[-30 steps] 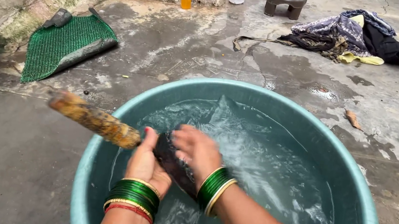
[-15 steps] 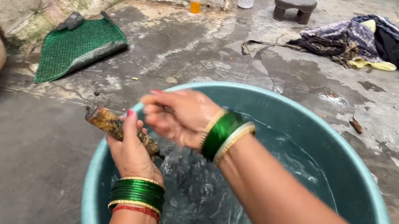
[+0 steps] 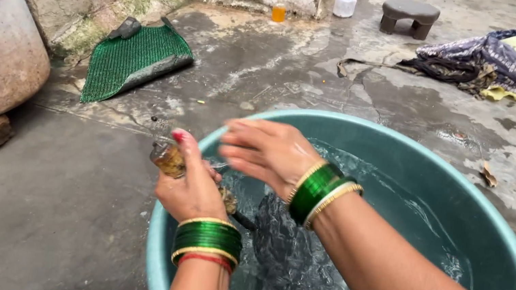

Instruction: Washing a pan, lids, and other kitchen utensils in a basin of water outdoors.

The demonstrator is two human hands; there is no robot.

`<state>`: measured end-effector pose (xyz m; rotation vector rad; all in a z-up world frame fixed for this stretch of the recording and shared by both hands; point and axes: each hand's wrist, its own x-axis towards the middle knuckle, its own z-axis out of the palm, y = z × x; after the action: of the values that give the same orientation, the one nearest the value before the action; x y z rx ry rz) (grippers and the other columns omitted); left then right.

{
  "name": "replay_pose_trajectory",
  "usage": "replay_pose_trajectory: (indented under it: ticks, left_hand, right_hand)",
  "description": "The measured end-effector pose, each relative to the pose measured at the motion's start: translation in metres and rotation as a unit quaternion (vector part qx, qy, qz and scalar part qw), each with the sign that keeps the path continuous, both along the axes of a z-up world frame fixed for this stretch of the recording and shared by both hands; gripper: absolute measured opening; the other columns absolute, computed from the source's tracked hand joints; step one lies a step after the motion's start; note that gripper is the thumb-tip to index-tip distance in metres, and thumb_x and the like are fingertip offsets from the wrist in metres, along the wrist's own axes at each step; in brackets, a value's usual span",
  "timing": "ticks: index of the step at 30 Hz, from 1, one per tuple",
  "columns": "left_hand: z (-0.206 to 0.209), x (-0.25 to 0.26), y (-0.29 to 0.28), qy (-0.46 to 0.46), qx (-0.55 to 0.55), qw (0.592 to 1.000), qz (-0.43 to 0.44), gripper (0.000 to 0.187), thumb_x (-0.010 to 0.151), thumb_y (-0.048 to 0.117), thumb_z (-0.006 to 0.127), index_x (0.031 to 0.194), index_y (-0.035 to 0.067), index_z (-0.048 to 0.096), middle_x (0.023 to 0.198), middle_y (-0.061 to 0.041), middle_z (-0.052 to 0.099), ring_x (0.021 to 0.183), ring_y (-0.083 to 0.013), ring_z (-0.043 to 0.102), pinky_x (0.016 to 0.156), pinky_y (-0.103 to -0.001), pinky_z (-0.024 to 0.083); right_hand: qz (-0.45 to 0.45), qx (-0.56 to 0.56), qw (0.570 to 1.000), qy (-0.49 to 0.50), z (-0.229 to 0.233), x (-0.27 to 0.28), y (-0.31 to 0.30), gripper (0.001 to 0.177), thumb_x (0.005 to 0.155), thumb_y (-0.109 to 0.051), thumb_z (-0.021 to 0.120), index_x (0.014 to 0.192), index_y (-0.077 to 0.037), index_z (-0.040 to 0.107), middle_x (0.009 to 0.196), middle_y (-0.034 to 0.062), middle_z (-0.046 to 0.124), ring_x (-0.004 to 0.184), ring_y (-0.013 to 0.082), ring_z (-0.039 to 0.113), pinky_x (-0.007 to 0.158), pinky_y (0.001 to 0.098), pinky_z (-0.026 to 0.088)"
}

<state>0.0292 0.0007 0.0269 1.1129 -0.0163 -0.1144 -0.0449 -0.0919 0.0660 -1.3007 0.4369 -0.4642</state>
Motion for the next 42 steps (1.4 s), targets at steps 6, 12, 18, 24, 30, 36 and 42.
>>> replay_pose_trajectory:
  ticks: [6, 12, 18, 24, 30, 36, 42]
  left_hand:
    - [0.01, -0.005, 0.02, 0.012, 0.008, 1.0, -0.019, 0.065, 0.097, 0.061, 0.058, 0.072, 0.002, 0.053, 0.056, -0.004, 0.051, 0.049, -0.0167, 0.057, 0.046, -0.033, 0.05]
    - [0.0, -0.025, 0.019, -0.239, 0.118, 0.964, 0.011, 0.031, 0.102, 0.029, 0.059, 0.117, 0.002, 0.054, 0.093, -0.008, 0.069, 0.077, -0.0147, 0.07, 0.07, -0.03, 0.057]
    - [0.057, -0.039, 0.026, -0.157, 0.162, 0.964, -0.143, 0.03, 0.101, 0.009, 0.055, 0.13, 0.008, 0.045, 0.102, -0.012, 0.066, 0.081, -0.0222, 0.068, 0.068, -0.04, 0.056]
    - [0.071, -0.029, -0.027, -0.344, 0.324, 0.864, -0.172, 0.025, 0.099, 0.029, 0.07, 0.11, 0.007, 0.067, 0.099, -0.013, 0.069, 0.093, -0.029, 0.07, 0.079, -0.042, 0.052]
    - [0.095, -0.053, -0.007, -0.24, 0.236, 0.896, -0.288, 0.033, 0.092, 0.027, 0.07, 0.091, -0.006, 0.073, 0.088, -0.021, 0.078, 0.082, -0.0293, 0.072, 0.072, -0.043, 0.055]
    - [0.082, -0.057, -0.026, -0.429, 0.144, 0.859, -0.242, 0.042, 0.088, 0.027, 0.072, 0.124, 0.008, 0.06, 0.11, -0.01, 0.076, 0.092, -0.0151, 0.07, 0.076, -0.035, 0.056]
    - [0.045, -0.04, -0.035, -0.448, 0.277, 0.823, -0.211, 0.049, 0.091, 0.033, 0.07, 0.131, 0.009, 0.056, 0.122, -0.011, 0.068, 0.109, -0.0188, 0.063, 0.089, -0.036, 0.051]
  right_hand:
    - [-0.371, -0.112, 0.902, 0.191, -0.134, -0.038, -0.063, 0.039, 0.097, -0.032, 0.061, 0.127, -0.008, 0.067, 0.126, 0.0112, 0.072, 0.115, 0.0213, 0.065, 0.104, 0.0385, 0.046]
    - [-0.222, 0.401, 0.888, -0.006, -0.09, -0.052, -0.012, 0.027, 0.103, -0.007, 0.042, 0.115, 0.004, 0.064, 0.097, 0.017, 0.074, 0.084, 0.0242, 0.074, 0.071, 0.0333, 0.063]
    - [0.173, 0.264, 0.937, -0.147, 0.027, -0.01, -0.031, 0.012, 0.103, -0.016, 0.059, 0.095, -0.007, 0.061, 0.073, 0.0052, 0.069, 0.063, 0.0152, 0.066, 0.054, 0.0255, 0.055]
    - [0.148, -0.489, 0.853, 0.104, 0.153, 0.007, -0.024, 0.018, 0.101, -0.023, 0.063, 0.097, -0.01, 0.075, 0.085, 0.0091, 0.074, 0.074, 0.0216, 0.069, 0.069, 0.0349, 0.054]
    - [0.012, -0.481, 0.847, 0.227, 0.189, -0.064, 0.035, 0.014, 0.084, -0.021, 0.076, 0.091, -0.01, 0.079, 0.081, 0.0058, 0.078, 0.075, 0.0154, 0.075, 0.073, 0.0338, 0.063]
    - [-0.028, -0.451, 0.891, -0.053, 0.118, -0.053, 0.014, 0.023, 0.09, -0.028, 0.073, 0.097, -0.007, 0.076, 0.086, 0.0034, 0.079, 0.081, 0.0097, 0.071, 0.077, 0.0291, 0.059]
    - [-0.118, -0.389, 0.914, 0.008, 0.107, -0.063, 0.041, 0.032, 0.09, -0.042, 0.068, 0.092, -0.01, 0.072, 0.078, 0.0082, 0.077, 0.076, 0.0205, 0.073, 0.072, 0.0342, 0.058]
